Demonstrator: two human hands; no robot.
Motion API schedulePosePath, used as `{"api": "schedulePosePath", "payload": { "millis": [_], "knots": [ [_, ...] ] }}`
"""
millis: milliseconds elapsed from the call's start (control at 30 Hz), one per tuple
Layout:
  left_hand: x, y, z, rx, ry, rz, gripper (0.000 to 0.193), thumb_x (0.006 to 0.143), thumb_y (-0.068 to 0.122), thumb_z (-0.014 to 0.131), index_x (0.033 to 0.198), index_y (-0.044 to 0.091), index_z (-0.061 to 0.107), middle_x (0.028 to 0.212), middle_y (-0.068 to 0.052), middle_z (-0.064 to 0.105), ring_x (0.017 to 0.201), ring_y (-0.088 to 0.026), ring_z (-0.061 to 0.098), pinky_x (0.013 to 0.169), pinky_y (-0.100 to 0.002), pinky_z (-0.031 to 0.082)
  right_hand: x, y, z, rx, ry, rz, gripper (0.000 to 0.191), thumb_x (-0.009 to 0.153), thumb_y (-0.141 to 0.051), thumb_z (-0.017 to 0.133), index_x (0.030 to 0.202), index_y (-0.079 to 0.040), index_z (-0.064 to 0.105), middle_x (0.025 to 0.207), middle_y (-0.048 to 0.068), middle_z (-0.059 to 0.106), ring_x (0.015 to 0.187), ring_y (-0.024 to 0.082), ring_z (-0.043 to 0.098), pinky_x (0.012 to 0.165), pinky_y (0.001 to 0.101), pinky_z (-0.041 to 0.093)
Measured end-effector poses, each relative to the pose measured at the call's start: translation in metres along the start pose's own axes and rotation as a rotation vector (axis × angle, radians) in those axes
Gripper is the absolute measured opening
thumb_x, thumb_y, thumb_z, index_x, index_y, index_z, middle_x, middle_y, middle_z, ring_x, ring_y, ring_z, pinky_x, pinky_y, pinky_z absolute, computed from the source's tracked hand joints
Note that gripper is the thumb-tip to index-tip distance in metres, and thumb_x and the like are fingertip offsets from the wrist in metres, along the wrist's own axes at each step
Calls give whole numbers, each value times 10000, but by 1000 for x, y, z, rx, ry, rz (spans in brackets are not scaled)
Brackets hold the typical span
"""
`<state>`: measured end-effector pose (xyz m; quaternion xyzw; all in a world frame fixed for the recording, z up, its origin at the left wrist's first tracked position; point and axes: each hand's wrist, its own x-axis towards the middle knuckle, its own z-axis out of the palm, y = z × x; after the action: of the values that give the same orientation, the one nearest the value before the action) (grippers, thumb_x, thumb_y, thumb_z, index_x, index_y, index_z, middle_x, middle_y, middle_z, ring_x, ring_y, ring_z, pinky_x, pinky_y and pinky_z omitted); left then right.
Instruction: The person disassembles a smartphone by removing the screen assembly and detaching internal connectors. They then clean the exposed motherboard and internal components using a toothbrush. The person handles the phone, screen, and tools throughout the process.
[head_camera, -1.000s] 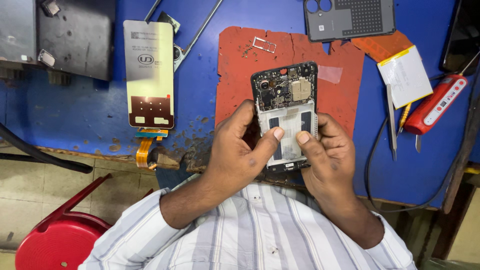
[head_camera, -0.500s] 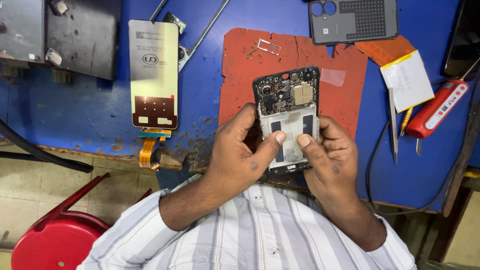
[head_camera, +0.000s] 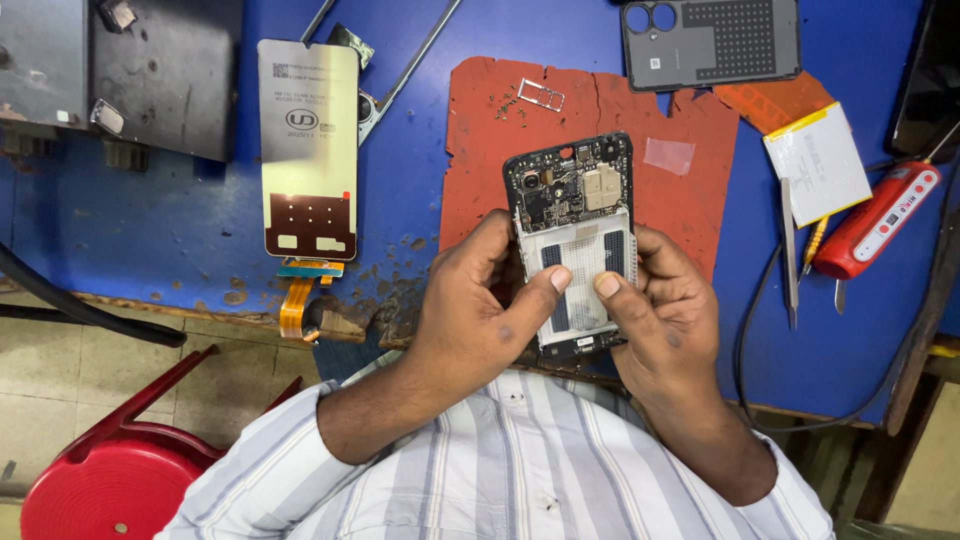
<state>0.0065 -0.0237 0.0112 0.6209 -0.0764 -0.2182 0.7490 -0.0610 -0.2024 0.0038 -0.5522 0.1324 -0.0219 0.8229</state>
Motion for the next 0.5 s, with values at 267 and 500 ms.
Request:
{"api": "schedulePosePath", "payload": {
  "millis": [267,500],
  "knots": [
    [4,-9,-5,-287,-62,-77,285,962,-24,662,1237,-18,585,1089,-66,728,973,-59,689,843,-236,592,1,-11,4,98,-14,184,446,983,28,629,1409,97,516,1176,190,719,1020,182,731,901,336,610],
    [3,-3,-14,-385,-123,-155,427,948,-41,660,1361,-37,551,1135,-106,732,969,-98,698,837,-260,593,-1,-25,7,180,-66,318,520,946,15,646,1426,112,471,1159,202,726,996,199,745,879,351,618]
  ]
}}
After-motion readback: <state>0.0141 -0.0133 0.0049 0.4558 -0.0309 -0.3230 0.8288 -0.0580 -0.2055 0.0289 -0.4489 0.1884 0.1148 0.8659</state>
